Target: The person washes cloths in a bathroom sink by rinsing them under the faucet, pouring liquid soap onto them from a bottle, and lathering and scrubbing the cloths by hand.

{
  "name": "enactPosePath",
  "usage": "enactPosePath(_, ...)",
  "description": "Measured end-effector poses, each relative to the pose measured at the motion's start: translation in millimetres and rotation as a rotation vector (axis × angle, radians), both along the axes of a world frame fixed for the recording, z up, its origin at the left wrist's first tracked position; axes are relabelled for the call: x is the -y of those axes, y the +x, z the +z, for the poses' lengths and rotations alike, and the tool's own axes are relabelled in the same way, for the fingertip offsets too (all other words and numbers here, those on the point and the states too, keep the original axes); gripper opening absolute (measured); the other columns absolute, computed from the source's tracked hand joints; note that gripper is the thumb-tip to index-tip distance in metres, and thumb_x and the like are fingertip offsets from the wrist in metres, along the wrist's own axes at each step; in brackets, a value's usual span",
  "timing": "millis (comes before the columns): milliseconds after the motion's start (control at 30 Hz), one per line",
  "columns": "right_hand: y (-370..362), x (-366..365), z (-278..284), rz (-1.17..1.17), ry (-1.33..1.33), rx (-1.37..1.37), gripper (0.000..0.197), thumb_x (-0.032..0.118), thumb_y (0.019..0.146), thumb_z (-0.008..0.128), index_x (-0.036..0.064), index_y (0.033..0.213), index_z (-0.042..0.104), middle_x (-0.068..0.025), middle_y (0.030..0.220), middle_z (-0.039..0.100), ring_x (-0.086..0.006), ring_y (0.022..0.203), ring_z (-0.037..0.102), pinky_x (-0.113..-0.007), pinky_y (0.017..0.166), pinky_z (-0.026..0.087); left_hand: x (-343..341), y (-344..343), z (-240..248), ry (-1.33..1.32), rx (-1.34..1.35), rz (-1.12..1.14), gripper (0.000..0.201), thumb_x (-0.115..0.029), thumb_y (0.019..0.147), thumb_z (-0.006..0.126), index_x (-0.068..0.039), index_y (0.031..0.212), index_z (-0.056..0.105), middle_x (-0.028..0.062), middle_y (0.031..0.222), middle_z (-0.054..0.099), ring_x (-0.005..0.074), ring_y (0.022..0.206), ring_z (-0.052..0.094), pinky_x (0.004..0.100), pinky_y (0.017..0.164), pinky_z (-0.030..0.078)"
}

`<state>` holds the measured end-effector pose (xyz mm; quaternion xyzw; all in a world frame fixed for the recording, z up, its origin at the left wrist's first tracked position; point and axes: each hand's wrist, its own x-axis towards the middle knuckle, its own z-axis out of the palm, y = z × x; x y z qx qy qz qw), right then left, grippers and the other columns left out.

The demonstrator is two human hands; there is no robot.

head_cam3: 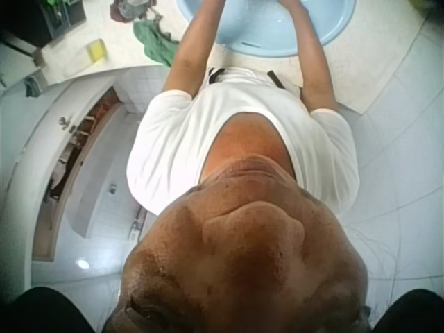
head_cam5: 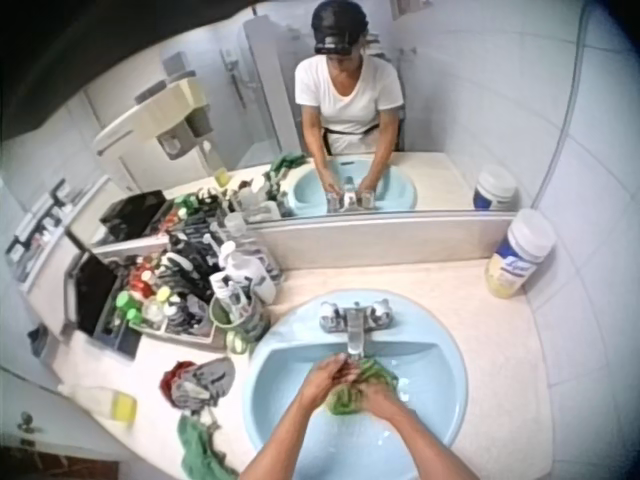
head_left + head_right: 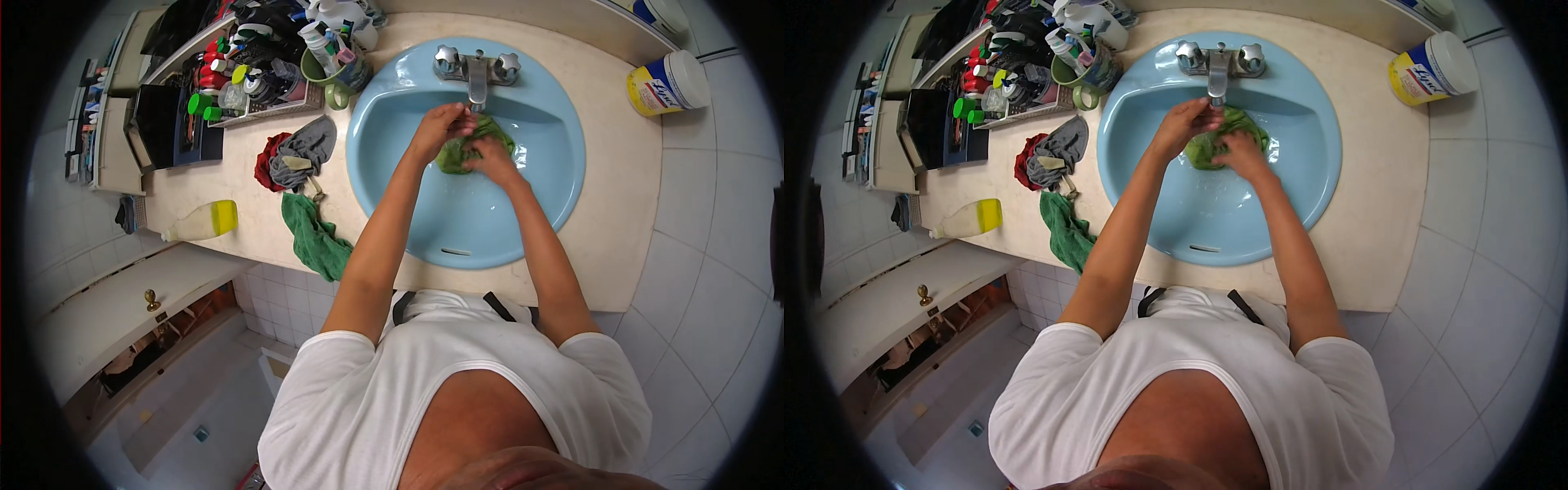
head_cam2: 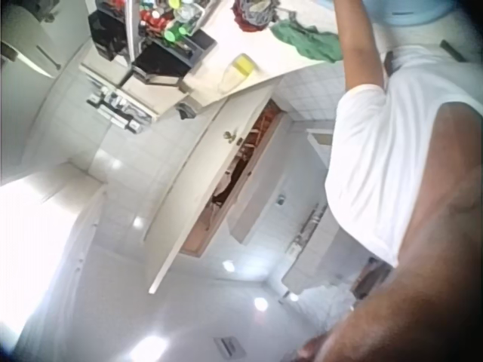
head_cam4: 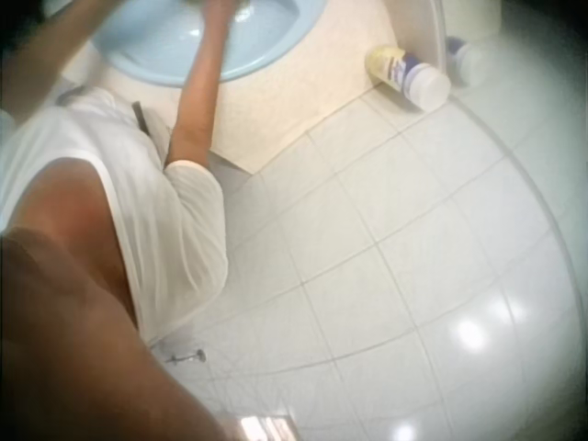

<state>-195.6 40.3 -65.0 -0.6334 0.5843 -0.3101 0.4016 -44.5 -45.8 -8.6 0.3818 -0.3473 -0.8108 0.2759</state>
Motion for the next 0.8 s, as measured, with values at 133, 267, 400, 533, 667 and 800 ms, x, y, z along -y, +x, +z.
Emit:
enactPosePath(133,15.2,-6.2,-19.9,-0.066,-0.349,-0.709,0.018,0.014,0.073,0.066,0.0073,0.089,0.063,-0.0127,0.082,0.061,-0.0284,0.082,0.059,-0.038,0.079,0.045,-6.0,-0.6,0.3,-0.099,0.092,0.004,0.029,-0.024,0.093,0.05,0.001,0.104,0.057,0.0101,0.098,0.062,0.0179,0.089,0.062,0.0292,0.08,0.05)
enactPosePath(267,-3.5,17.1,-11.0,-0.195,0.14,0.231,0.013,0.015,0.078,0.063,0.0067,0.088,0.063,-0.0114,0.082,0.062,-0.0286,0.081,0.059,-0.035,0.077,0.044,-7.6,22.0,3.6,-0.265,0.232,0.079,0.023,-0.023,0.091,0.053,-0.005,0.106,0.059,0.0046,0.1,0.062,0.0159,0.089,0.062,0.0283,0.078,0.048)
enactPosePath(400,-16.4,27.5,9.8,-0.479,0.102,0.588,0.016,0.014,0.083,0.059,0.008,0.097,0.063,-0.013,0.085,0.063,-0.0308,0.083,0.059,-0.034,0.077,0.044,-8.3,54.2,-0.1,-0.249,0.355,0.221,0.022,-0.02,0.09,0.054,-0.007,0.107,0.059,0.0029,0.102,0.062,0.0146,0.091,0.061,0.0274,0.077,0.047)
enactPosePath(533,-56.1,23.6,-21.8,-0.583,-0.05,0.02,0.024,0.011,0.082,0.059,0.0112,0.106,0.062,-0.0141,0.092,0.063,-0.0321,0.088,0.058,-0.036,0.08,0.044,-8.8,40.2,-38.4,-0.487,0.611,0.095,0.022,-0.018,0.086,0.06,-0.012,0.106,0.061,0.0034,0.101,0.061,0.0141,0.087,0.059,0.0265,0.073,0.047)
enactPosePath(667,-38.6,4.3,-15.0,-0.575,-0.165,-0.209,0.031,0.008,0.078,0.062,0.0106,0.109,0.061,-0.0161,0.105,0.058,-0.0334,0.099,0.054,-0.038,0.087,0.043,-28.6,14.6,-68.3,-0.764,0.896,0.013,0.037,-0.017,0.071,0.072,-0.013,0.106,0.061,0.0124,0.099,0.057,0.0242,0.084,0.06,0.033,0.075,0.049)
enactPosePath(800,-21.7,-3.7,-3.3,-0.566,-0.205,-0.174,0.039,0.004,0.074,0.063,0.0098,0.113,0.059,-0.0146,0.118,0.053,-0.0341,0.108,0.049,-0.042,0.093,0.039,-53.3,-23.2,-74.7,-0.974,1.06,0.016,0.04,-0.016,0.065,0.075,-0.012,0.103,0.063,0.0159,0.091,0.057,0.0276,0.08,0.06,0.0345,0.076,0.049)
